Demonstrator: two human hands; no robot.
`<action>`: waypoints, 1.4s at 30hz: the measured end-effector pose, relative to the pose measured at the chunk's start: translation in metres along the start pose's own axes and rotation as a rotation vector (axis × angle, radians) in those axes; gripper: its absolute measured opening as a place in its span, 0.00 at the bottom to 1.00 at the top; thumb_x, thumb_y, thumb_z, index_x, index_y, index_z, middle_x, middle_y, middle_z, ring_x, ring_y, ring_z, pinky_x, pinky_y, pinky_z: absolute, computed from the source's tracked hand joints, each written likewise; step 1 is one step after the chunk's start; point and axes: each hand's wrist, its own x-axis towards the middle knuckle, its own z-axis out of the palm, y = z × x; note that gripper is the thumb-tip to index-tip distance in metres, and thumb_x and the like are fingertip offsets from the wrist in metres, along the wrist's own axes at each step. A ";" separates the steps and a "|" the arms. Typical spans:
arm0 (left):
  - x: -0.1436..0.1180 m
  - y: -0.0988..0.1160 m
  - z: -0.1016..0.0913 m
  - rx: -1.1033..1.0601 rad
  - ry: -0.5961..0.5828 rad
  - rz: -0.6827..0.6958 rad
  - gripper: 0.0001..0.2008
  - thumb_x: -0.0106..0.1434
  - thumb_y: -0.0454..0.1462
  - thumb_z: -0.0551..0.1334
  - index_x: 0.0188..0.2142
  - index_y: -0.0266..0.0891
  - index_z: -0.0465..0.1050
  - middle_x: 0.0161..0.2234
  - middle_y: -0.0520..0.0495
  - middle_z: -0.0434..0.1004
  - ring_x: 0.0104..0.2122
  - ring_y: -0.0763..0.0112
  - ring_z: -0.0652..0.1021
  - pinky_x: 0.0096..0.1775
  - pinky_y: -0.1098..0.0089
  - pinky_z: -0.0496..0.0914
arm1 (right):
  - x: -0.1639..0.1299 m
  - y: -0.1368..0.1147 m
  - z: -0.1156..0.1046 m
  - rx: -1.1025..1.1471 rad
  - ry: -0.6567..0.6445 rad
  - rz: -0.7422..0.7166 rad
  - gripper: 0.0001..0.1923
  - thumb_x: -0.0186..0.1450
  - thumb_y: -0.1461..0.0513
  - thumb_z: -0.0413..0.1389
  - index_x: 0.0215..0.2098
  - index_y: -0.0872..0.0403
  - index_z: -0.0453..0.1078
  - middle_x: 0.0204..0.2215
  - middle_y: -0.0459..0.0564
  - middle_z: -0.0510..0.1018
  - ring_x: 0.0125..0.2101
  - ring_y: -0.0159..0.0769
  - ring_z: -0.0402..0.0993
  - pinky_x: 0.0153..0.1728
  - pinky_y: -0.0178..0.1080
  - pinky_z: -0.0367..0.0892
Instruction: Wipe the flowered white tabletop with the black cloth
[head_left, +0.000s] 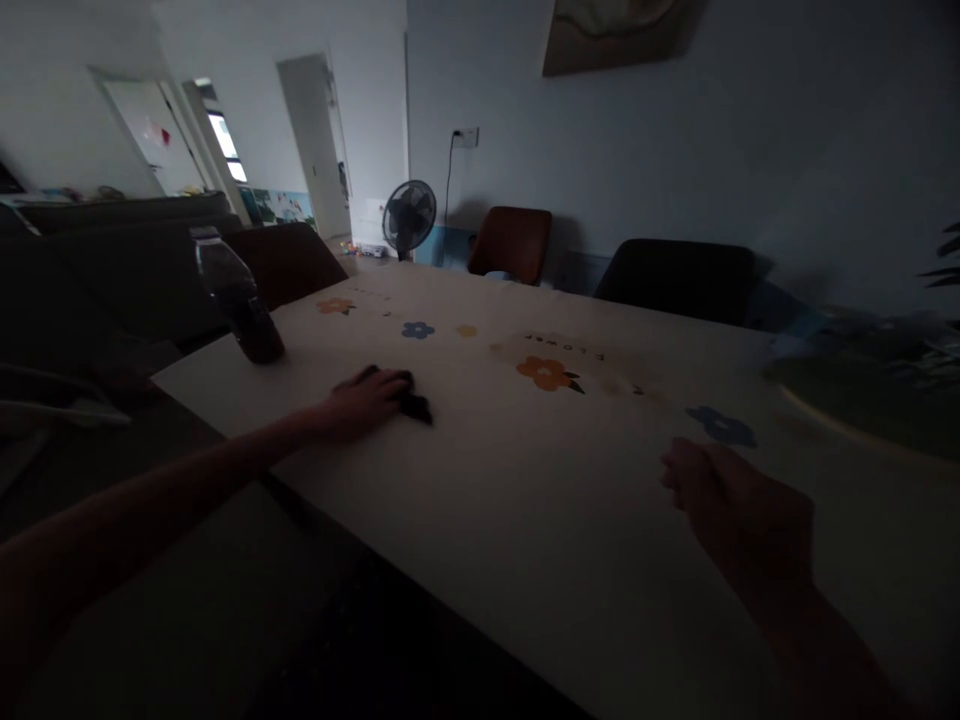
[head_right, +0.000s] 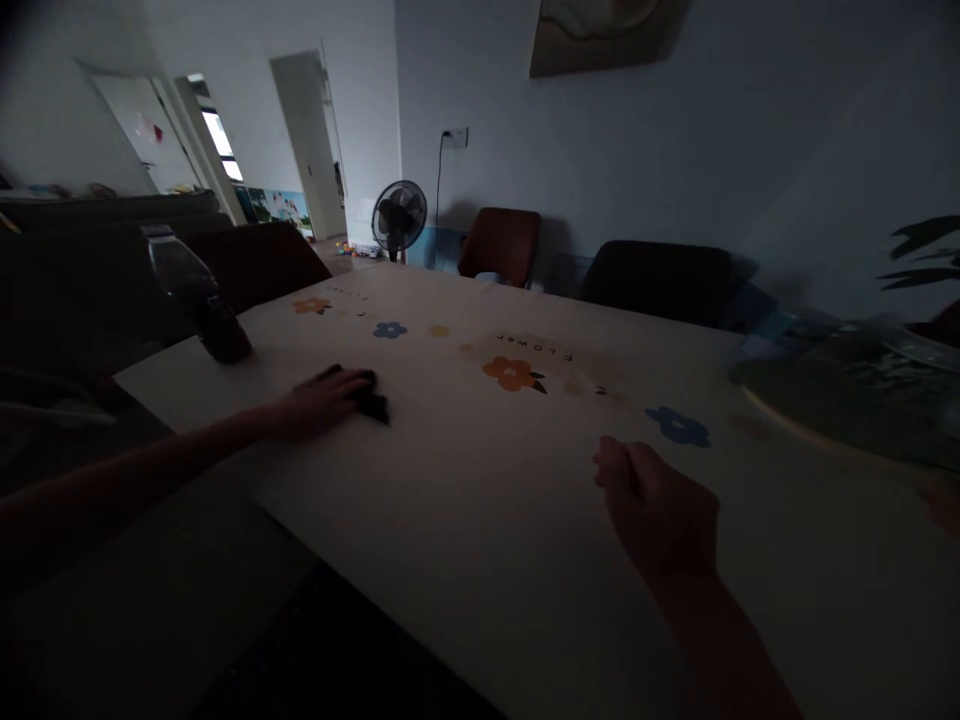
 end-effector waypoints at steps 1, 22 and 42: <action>-0.006 -0.021 -0.004 0.007 -0.012 -0.108 0.24 0.72 0.41 0.41 0.62 0.44 0.63 0.70 0.47 0.54 0.71 0.62 0.49 0.70 0.53 0.42 | 0.000 0.000 0.000 -0.005 -0.007 0.004 0.21 0.61 0.46 0.47 0.23 0.50 0.70 0.20 0.52 0.78 0.25 0.45 0.77 0.32 0.42 0.67; 0.029 0.155 -0.024 -0.721 0.021 0.347 0.27 0.72 0.44 0.52 0.69 0.48 0.54 0.71 0.47 0.50 0.70 0.61 0.54 0.70 0.46 0.42 | -0.007 -0.012 0.025 -0.103 -0.170 -0.103 0.30 0.63 0.39 0.40 0.34 0.48 0.73 0.33 0.53 0.82 0.35 0.51 0.81 0.36 0.50 0.73; 0.032 -0.099 -0.017 -0.511 0.933 -0.692 0.13 0.65 0.35 0.54 0.40 0.40 0.78 0.33 0.48 0.80 0.38 0.66 0.77 0.42 0.68 0.68 | 0.000 -0.139 0.163 -0.267 -0.824 -0.741 0.46 0.67 0.35 0.50 0.73 0.51 0.53 0.72 0.62 0.47 0.70 0.60 0.40 0.67 0.63 0.46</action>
